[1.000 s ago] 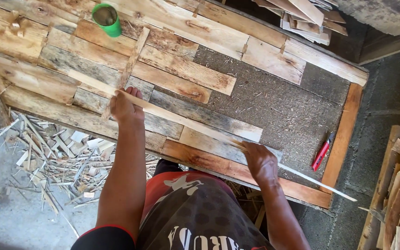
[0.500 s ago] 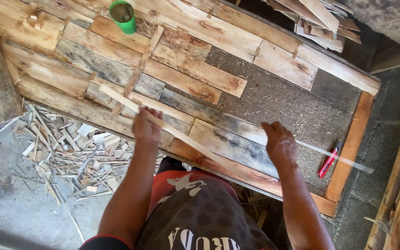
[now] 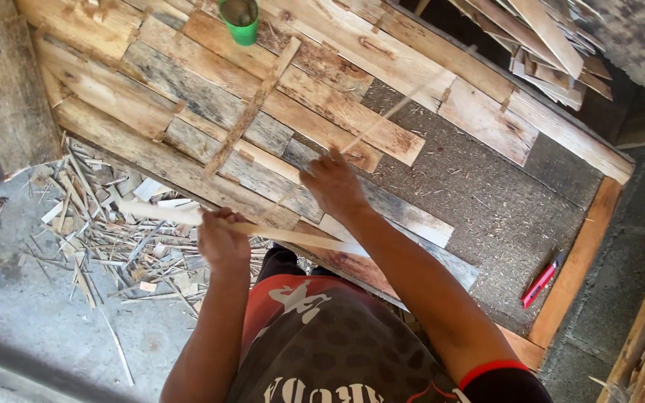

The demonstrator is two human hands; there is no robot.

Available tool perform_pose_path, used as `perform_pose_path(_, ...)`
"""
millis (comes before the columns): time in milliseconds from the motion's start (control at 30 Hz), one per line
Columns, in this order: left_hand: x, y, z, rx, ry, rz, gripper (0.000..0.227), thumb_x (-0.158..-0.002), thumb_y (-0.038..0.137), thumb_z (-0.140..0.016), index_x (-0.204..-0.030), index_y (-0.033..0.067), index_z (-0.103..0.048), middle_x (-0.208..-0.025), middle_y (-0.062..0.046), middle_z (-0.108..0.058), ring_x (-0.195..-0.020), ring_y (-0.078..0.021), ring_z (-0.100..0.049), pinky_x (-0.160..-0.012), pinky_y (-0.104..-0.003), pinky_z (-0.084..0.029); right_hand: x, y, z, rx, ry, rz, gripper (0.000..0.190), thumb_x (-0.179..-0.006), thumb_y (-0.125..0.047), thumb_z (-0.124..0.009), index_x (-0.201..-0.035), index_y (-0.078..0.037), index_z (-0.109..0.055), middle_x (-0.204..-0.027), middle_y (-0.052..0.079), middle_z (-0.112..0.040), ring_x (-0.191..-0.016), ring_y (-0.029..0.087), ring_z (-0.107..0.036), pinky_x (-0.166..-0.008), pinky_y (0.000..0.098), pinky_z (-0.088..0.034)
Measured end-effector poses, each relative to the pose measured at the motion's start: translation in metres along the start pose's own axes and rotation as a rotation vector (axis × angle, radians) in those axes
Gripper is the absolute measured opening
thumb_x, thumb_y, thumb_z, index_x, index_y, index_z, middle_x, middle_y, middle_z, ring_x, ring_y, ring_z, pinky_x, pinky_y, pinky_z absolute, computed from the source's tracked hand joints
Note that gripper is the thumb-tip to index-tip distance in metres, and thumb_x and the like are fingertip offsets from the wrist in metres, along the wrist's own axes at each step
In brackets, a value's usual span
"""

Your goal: Installing and trimming wood strips onto a panel for decorative cladding.

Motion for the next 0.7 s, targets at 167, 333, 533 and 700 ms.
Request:
perform_pose_path(167, -0.019, 0.024, 0.046, 0.048, 0.054, -0.035, 0.025, -0.111, 0.031, -0.046, -0.110, 0.0064, -0.048, -0.088, -0.011, -0.059, -0.069, -0.0159, -0.051, -0.067, -0.034, -0.054, -0.071, -0.037, 0.020, -0.038, -0.148, 0.069, 0.029, -0.099, -0.016, -0.065, -0.128, -0.015, -0.068, -0.121, 0.011, -0.068, -0.111, 0.027, -0.061, -0.118, 0.0477, -0.034)
perform_pose_path(333, -0.023, 0.031, 0.057, 0.077, 0.048, -0.052, 0.028, -0.113, 0.031, -0.048, -0.103, 0.0054, -0.047, -0.090, -0.013, -0.059, -0.069, -0.0167, -0.052, -0.068, -0.035, -0.055, -0.129, -0.054, 0.029, 0.000, -0.026, 0.146, 0.040, -0.093, -0.009, -0.064, -0.132, -0.017, -0.065, -0.118, 0.009, -0.067, -0.107, 0.026, -0.060, -0.111, 0.0441, -0.037)
perform_pose_path(533, -0.022, 0.029, 0.032, 0.041, 0.051, -0.047, 0.032, -0.113, 0.033, -0.044, -0.102, 0.0035, -0.049, -0.090, -0.013, -0.061, -0.068, -0.0166, -0.053, -0.068, -0.036, -0.057, -0.109, -0.082, 0.076, -0.170, 0.167, 0.093, 0.040, -0.093, -0.008, -0.059, -0.132, -0.016, -0.062, -0.117, 0.009, -0.069, -0.103, 0.023, -0.065, -0.095, 0.0378, -0.056)
perform_pose_path(700, -0.032, -0.003, 0.012, 0.060, -0.068, -0.003, 0.032, -0.113, 0.030, -0.042, -0.101, 0.0015, -0.051, -0.087, -0.015, -0.064, -0.068, -0.0171, -0.056, -0.068, -0.036, -0.058, -0.031, -0.100, 0.052, -0.594, -0.324, 0.052, 0.044, -0.097, -0.033, -0.067, -0.135, -0.013, -0.060, -0.106, 0.012, -0.069, -0.076, 0.026, -0.067, -0.066, 0.0443, -0.062)
Point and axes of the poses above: each hand's wrist, its own x-axis away from the middle knuckle, its own z-axis out of the back of the hand, y = z × x, the point moved 2 cm from there along -x, towards the middle knuckle
